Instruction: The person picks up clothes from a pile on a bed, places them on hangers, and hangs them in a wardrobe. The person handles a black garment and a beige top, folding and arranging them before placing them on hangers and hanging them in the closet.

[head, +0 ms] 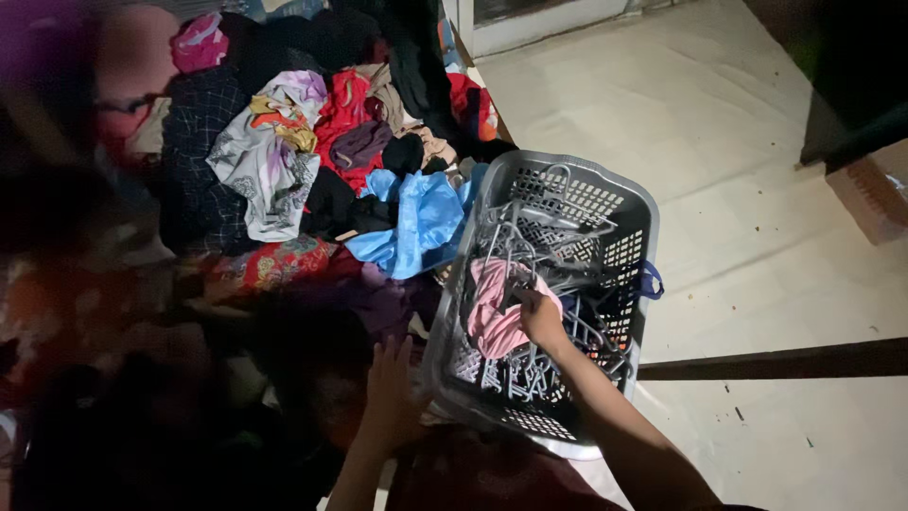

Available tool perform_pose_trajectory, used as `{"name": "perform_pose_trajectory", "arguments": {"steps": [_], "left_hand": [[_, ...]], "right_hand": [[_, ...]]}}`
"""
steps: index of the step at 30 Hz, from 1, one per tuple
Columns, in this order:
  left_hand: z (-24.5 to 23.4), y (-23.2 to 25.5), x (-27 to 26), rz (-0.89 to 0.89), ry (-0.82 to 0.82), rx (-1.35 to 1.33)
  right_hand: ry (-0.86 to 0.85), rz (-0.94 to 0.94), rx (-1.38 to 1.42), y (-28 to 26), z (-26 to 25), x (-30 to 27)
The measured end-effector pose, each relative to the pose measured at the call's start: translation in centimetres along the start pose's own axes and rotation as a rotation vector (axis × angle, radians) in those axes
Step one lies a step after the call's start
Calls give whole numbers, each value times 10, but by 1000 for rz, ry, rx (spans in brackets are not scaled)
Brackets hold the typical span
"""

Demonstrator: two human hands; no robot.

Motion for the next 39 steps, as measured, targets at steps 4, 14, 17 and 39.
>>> {"name": "perform_pose_trajectory", "arguments": {"steps": [4, 14, 17, 39], "left_hand": [[-17, 8, 3, 242, 108, 174], [-42, -15, -23, 38, -66, 6], [-44, -25, -29, 24, -66, -14], [-6, -100, -35, 239, 20, 1]], "right_hand": [[1, -248, -313, -15, 11, 14], [-78, -276, -763, -40, 28, 43], [-54, -346, -1103, -55, 47, 55], [142, -164, -631, -146, 24, -77]]}}
Point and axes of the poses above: each hand's wrist, its own x-axis towards the middle knuckle, its own z-axis out of the palm, y = z × x, the point moved 9 cm from there along x, towards the middle knuckle, and after that the axes turned 2 degrees about -y, right-handed, at the moved point
